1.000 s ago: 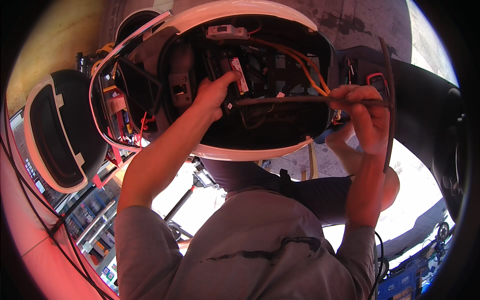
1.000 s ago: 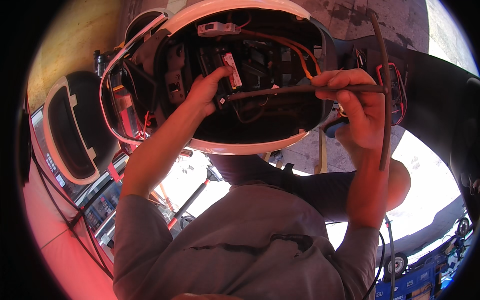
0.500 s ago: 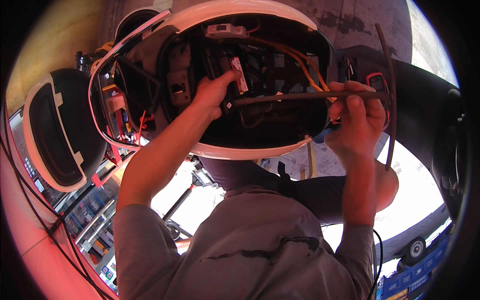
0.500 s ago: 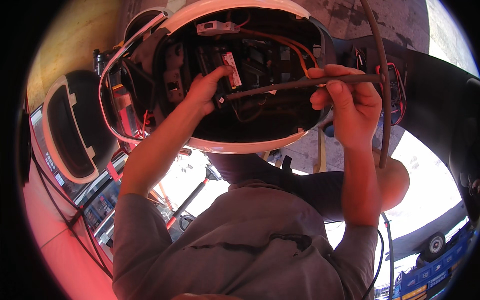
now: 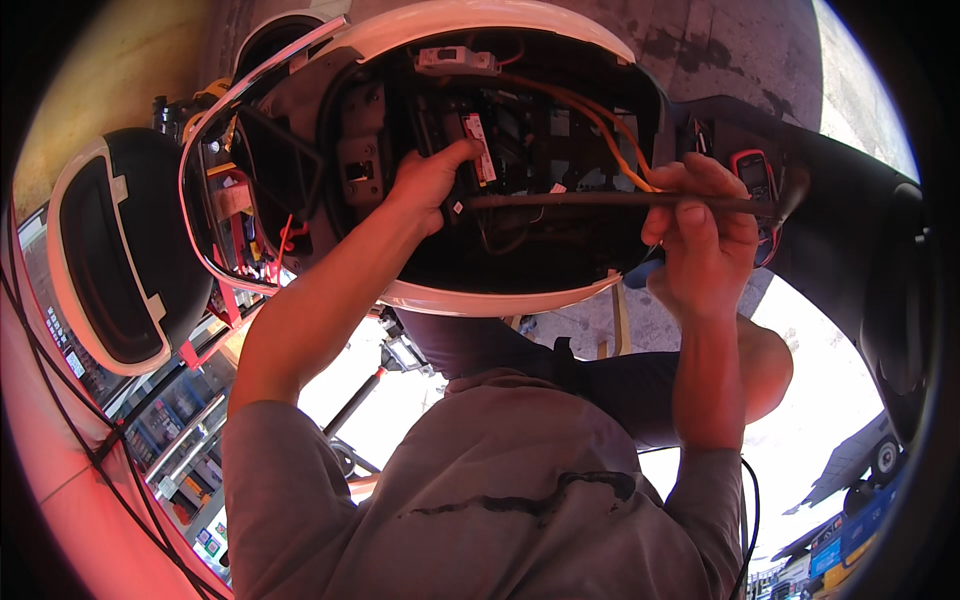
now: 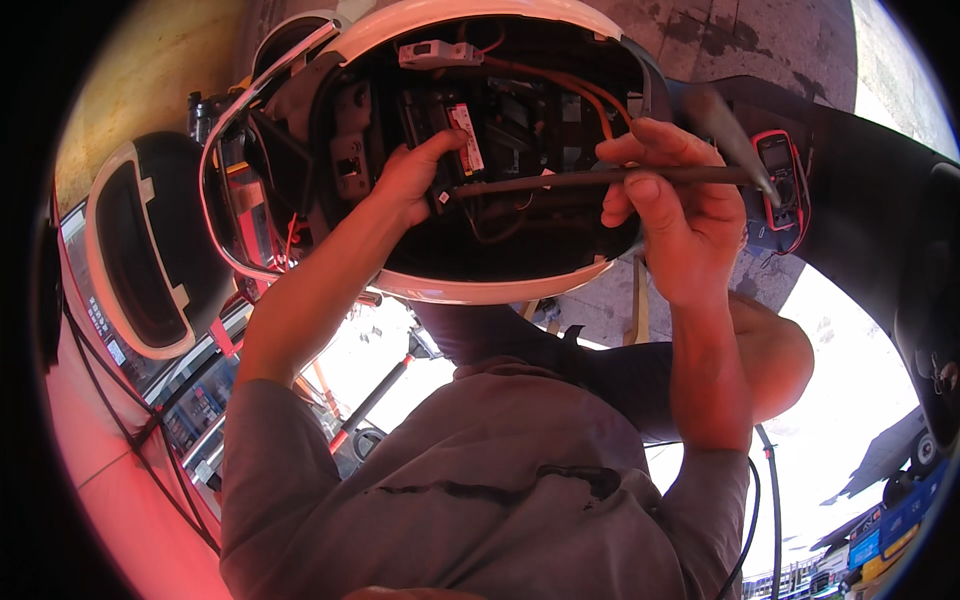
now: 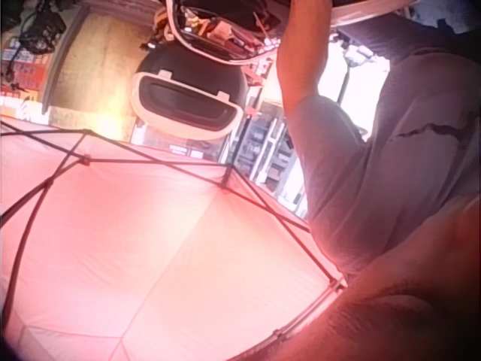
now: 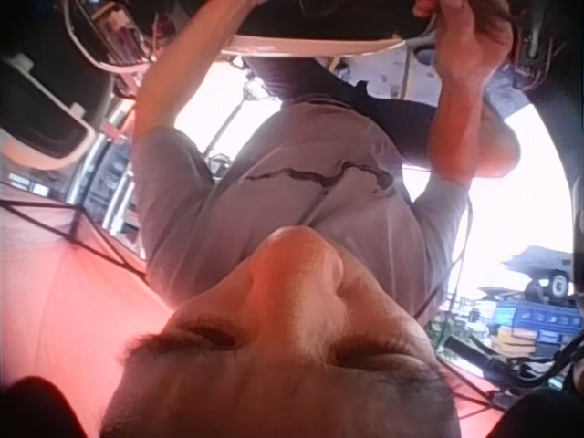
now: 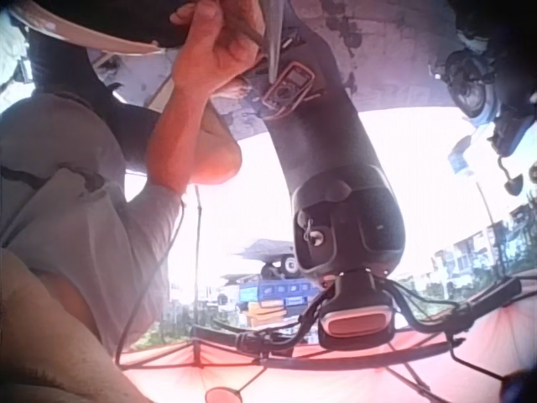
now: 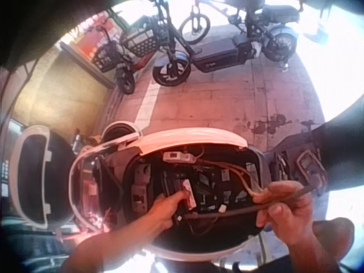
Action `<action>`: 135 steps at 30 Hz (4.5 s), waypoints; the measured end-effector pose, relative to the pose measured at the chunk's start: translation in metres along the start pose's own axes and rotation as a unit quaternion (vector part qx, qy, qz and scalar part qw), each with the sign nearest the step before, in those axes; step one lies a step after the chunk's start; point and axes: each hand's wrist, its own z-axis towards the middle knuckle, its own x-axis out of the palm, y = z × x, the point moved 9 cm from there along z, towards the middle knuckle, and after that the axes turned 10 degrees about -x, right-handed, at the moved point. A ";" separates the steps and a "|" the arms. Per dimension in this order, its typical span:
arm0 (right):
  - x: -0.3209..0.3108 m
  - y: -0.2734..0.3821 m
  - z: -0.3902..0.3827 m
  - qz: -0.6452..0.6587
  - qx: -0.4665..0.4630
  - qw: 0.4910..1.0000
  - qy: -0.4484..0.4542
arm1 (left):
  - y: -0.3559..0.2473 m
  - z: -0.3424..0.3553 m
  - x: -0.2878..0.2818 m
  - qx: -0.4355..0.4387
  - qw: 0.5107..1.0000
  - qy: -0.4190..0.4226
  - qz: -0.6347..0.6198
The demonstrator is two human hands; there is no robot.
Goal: The person opens the seat compartment of a white electric scooter and uses a screwdriver to adjust and connect internal wiring and components. They repeatedly tighten screws and reposition wires within the battery compartment.
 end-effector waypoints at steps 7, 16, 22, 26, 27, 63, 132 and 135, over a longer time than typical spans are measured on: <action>-0.002 -0.001 0.003 -0.013 -0.024 0.999 0.039 | -0.001 -0.005 0.005 -0.005 1.000 0.012 0.006; -0.012 -0.008 0.007 -0.023 -0.015 0.998 0.057 | -0.001 -0.003 0.004 -0.009 1.000 0.014 0.013; 0.010 -0.001 0.010 0.065 0.000 0.997 0.046 | 0.001 0.000 0.001 -0.010 1.000 0.012 0.019; 0.013 0.003 0.006 0.016 -0.019 0.997 0.066 | -0.001 -0.006 0.005 -0.004 1.000 0.009 0.018; 0.012 0.003 0.006 0.014 -0.026 0.997 0.068 | -0.001 -0.005 0.005 -0.005 1.000 0.011 0.022; 0.091 0.102 0.032 -0.566 -0.311 0.619 0.446 | -0.007 -0.002 -0.004 0.080 0.994 -0.037 0.066; -0.025 -0.004 -0.015 -0.042 0.009 0.990 -0.137 | -0.006 -0.006 0.003 0.052 0.999 0.010 -0.002; -0.031 -0.012 -0.015 -0.004 0.011 0.993 -0.115 | -0.006 -0.006 0.000 0.043 0.999 0.004 -0.005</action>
